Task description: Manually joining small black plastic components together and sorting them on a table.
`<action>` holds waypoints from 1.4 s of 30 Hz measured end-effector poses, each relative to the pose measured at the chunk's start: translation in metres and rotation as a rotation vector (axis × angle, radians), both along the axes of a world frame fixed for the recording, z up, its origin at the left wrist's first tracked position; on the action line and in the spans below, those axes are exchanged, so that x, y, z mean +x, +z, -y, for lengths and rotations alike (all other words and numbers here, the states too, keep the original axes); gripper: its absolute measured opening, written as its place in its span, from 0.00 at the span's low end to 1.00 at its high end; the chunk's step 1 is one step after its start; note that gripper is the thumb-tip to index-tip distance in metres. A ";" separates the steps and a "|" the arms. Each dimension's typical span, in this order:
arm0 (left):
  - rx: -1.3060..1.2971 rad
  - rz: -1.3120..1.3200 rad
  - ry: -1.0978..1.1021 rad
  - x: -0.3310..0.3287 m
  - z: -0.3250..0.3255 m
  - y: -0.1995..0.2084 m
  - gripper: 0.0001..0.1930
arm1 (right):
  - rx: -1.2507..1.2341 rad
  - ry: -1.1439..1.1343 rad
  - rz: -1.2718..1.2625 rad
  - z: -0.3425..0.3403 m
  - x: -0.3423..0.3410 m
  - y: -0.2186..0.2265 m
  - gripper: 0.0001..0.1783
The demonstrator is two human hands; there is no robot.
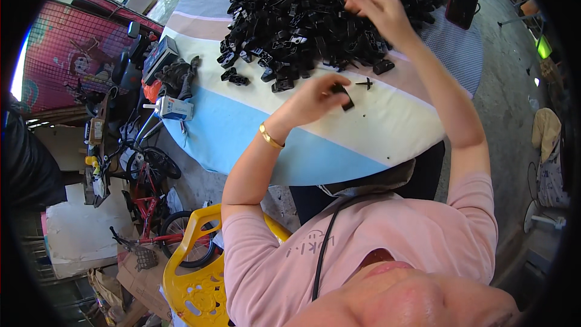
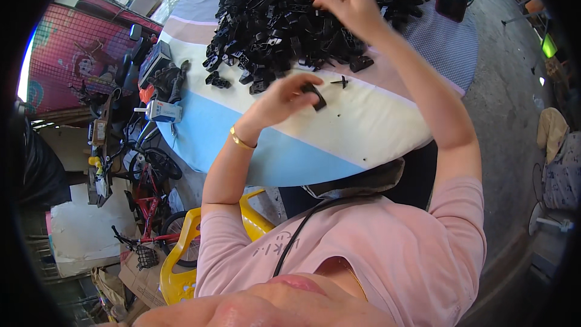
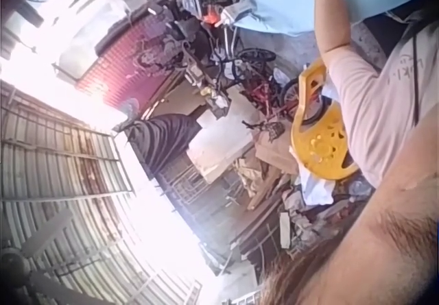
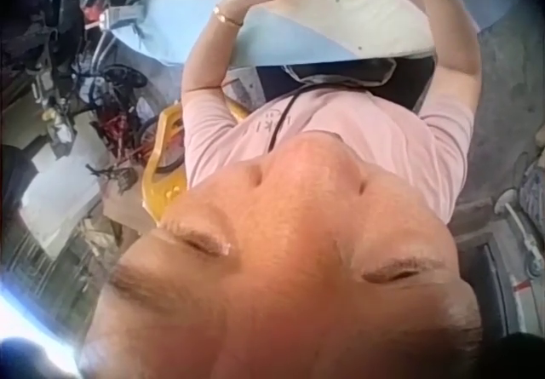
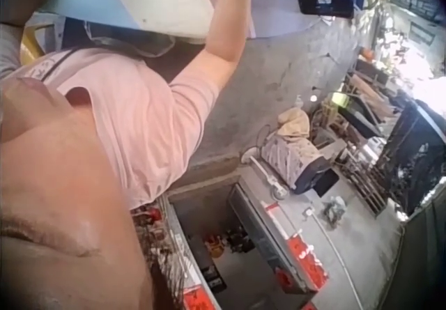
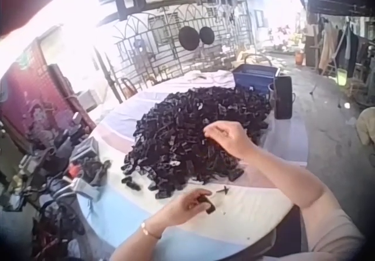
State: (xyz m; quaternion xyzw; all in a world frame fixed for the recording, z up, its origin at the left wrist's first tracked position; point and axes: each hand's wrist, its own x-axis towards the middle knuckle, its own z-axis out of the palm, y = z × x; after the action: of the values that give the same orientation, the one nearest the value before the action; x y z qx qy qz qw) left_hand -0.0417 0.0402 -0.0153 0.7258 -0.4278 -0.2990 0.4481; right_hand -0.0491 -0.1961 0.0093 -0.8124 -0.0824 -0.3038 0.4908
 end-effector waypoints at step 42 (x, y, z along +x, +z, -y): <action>-0.234 0.170 0.591 0.022 -0.001 -0.004 0.19 | 0.465 0.285 -0.425 -0.063 -0.039 -0.020 0.10</action>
State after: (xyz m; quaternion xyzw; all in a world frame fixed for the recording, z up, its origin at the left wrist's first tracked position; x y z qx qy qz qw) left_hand -0.0198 0.0409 -0.0197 0.7846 -0.2660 -0.0430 0.5583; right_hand -0.0881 -0.1326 -0.0105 -0.7043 -0.0198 -0.0669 0.7064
